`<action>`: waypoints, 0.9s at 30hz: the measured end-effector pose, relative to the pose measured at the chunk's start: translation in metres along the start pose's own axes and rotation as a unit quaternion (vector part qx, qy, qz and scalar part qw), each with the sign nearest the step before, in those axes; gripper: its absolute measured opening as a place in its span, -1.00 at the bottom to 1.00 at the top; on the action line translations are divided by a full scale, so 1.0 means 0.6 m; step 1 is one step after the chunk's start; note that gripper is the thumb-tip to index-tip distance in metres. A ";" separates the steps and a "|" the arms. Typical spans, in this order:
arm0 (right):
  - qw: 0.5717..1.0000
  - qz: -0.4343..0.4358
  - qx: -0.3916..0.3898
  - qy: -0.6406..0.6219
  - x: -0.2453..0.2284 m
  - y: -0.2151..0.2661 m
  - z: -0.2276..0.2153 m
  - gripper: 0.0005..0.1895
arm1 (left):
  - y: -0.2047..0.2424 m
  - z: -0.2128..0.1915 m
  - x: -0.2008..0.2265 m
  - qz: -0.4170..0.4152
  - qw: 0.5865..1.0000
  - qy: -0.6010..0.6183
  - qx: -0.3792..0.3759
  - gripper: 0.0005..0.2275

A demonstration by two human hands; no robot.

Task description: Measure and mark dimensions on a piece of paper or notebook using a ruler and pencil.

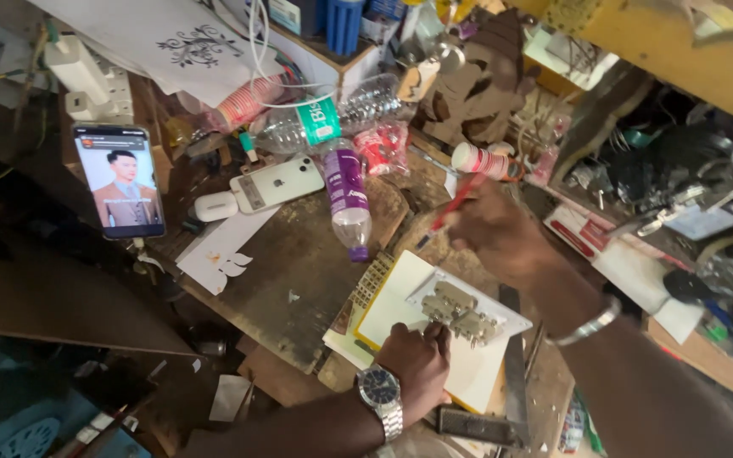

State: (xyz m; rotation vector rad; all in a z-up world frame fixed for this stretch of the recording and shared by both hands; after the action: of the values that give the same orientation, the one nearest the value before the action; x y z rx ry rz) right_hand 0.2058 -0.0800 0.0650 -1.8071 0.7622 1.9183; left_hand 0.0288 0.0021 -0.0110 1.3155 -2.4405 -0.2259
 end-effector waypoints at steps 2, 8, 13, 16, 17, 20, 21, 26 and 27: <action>0.991 0.044 -0.058 0.116 -0.013 -0.053 0.039 -0.46 | -0.005 0.013 0.001 -0.004 1.000 0.001 0.031 -0.22; 0.878 0.135 -0.272 0.369 0.017 -0.157 0.131 -0.55 | -0.004 0.021 -0.001 -0.005 0.996 0.013 0.087 -0.33; 0.729 0.197 -0.376 0.536 0.087 -0.187 0.152 -0.62 | -0.011 0.039 -0.001 -0.001 0.994 0.005 0.110 -0.53; 0.668 0.189 -0.423 0.582 0.145 -0.202 0.140 -0.56 | -0.018 0.050 -0.002 -0.006 0.993 -0.005 0.118 -0.59; 0.692 0.232 -0.429 0.532 0.169 -0.206 0.129 -0.71 | -0.019 0.053 -0.002 -0.001 0.994 -0.011 0.113 -0.61; 0.676 0.227 -0.446 0.540 0.145 -0.197 0.145 -0.73 | -0.026 0.060 -0.002 -0.001 0.993 -0.016 0.115 -0.65; 0.636 0.177 -0.455 0.598 0.120 -0.191 0.159 -0.63 | -0.028 0.062 -0.003 -0.006 0.992 -0.015 0.123 -0.66; 0.631 0.168 -0.465 0.598 0.142 -0.196 0.149 -0.65 | -0.027 0.058 -0.004 -0.003 0.993 -0.017 0.120 -0.59; 0.628 0.158 -0.467 0.602 0.147 -0.196 0.147 -0.68 | -0.025 0.056 -0.004 -0.001 0.992 -0.012 0.126 -0.57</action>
State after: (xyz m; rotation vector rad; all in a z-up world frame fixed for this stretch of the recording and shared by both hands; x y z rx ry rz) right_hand 0.2028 0.0592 -0.0347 -3.9572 0.3260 0.9125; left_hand 0.0288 -0.0055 -0.0474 1.4236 -2.5520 0.0691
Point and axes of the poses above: each hand's wrist, its own y-axis away from the middle knuckle, its own z-axis out of the palm, x = y × z, the point moved 4 cm from there along -y, towards the middle knuckle, and after that the axes turned 15 degrees about -x, right-handed, at the moved point
